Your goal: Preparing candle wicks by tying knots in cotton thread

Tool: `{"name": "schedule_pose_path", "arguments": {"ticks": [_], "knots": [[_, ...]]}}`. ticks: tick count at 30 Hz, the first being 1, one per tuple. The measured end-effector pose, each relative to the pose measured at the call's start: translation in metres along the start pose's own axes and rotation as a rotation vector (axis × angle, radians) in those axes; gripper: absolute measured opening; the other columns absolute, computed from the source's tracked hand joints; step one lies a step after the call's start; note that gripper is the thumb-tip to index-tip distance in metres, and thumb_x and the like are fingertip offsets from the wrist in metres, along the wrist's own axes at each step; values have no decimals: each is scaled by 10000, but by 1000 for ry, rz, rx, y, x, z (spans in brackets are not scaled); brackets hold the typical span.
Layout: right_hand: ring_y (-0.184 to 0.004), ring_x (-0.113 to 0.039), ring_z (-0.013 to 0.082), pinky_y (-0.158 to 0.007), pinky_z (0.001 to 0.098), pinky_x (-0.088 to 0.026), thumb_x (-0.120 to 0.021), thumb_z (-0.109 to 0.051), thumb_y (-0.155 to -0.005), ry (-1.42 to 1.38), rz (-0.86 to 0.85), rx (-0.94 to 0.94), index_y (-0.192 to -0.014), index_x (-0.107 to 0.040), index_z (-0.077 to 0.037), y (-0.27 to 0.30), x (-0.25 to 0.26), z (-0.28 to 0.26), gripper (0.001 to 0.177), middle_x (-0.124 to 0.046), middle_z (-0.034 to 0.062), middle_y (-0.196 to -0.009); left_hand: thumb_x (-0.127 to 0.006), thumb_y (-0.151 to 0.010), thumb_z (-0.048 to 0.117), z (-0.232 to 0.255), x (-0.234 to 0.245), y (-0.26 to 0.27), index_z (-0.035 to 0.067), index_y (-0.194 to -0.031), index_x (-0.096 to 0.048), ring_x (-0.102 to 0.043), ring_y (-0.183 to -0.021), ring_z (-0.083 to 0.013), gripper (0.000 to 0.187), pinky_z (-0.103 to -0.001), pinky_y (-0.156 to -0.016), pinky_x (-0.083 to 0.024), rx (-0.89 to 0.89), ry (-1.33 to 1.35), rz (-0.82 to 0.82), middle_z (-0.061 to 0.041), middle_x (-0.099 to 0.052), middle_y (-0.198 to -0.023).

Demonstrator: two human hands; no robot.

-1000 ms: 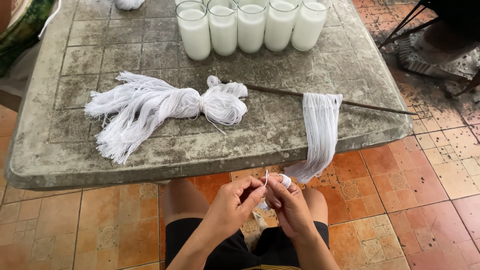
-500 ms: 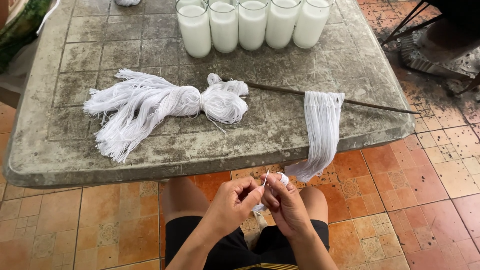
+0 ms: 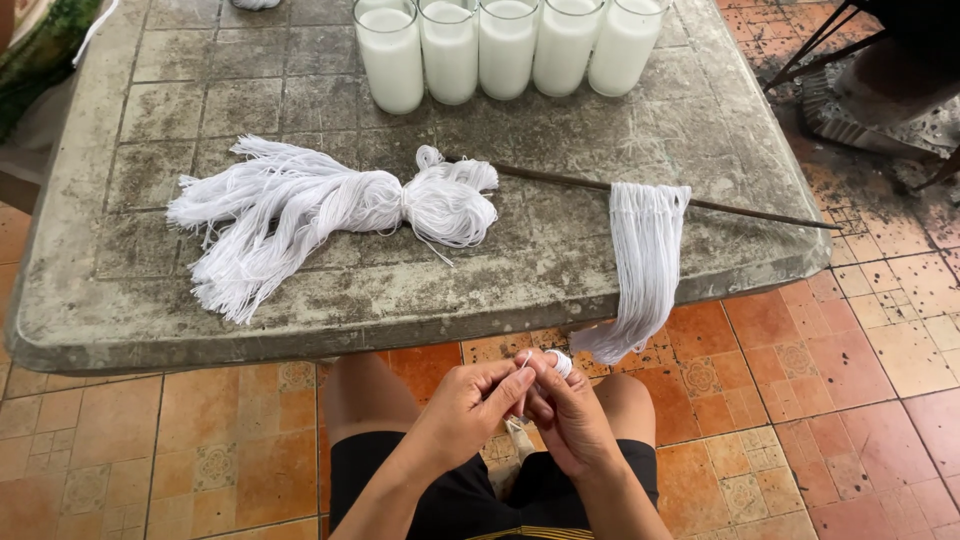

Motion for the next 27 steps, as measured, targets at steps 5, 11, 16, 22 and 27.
{"name": "schedule_pose_path", "arguments": {"ticks": [5,11,16,22,27], "knots": [[-473,-397,91,-533,246,-342,-664,-206,-990,1,-59,15,-1047,-701,-7,2,3,2,210,-352,-22,-501,-529,-1072,284,-20,2,-1,112,-684,-553,-403,-548,-90,426,-253,-536,-324,-29,89,-50,8,-460,-594],[-499,-392,81,-537,262,-407,-649,-161,-1007,-4,-142,76,-992,-704,9,4,0,1,180,-443,4,-687,-551,-1064,283,-27,5,-1,104,-687,-575,-455,-649,-87,418,-242,-630,-375,-41,178,-91,14,-492,-675],[-493,-353,57,-544,216,-310,-628,-195,-1022,24,-175,77,-1022,-648,13,7,-11,-7,209,-399,-10,-523,-533,-1063,356,-24,8,-2,104,-694,-620,-414,-634,-79,456,-232,-602,-341,-34,209,-118,31,-473,-643],[-502,-354,48,-555,209,-332,-601,-153,-1035,39,-191,119,-1018,-637,22,7,-10,-6,179,-528,64,-577,-498,-1074,371,-30,5,-6,94,-727,-601,-417,-647,-86,456,-236,-633,-345,-109,201,-126,25,-498,-683],[-461,-291,39,-475,218,-229,-653,-111,-1003,30,-1,236,-995,-712,-24,1,-2,-14,106,-406,-69,-550,-532,-1074,288,-35,11,-9,95,-834,-655,-446,-645,-69,332,-236,-612,-386,-57,129,10,24,-570,-744]]}}
Point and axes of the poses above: each hand's wrist, its own y-axis away from the middle knuckle, its own x-axis out of the back of the hand, z = x × y, the point moved 1 cm from there along -y, towards the middle knuckle
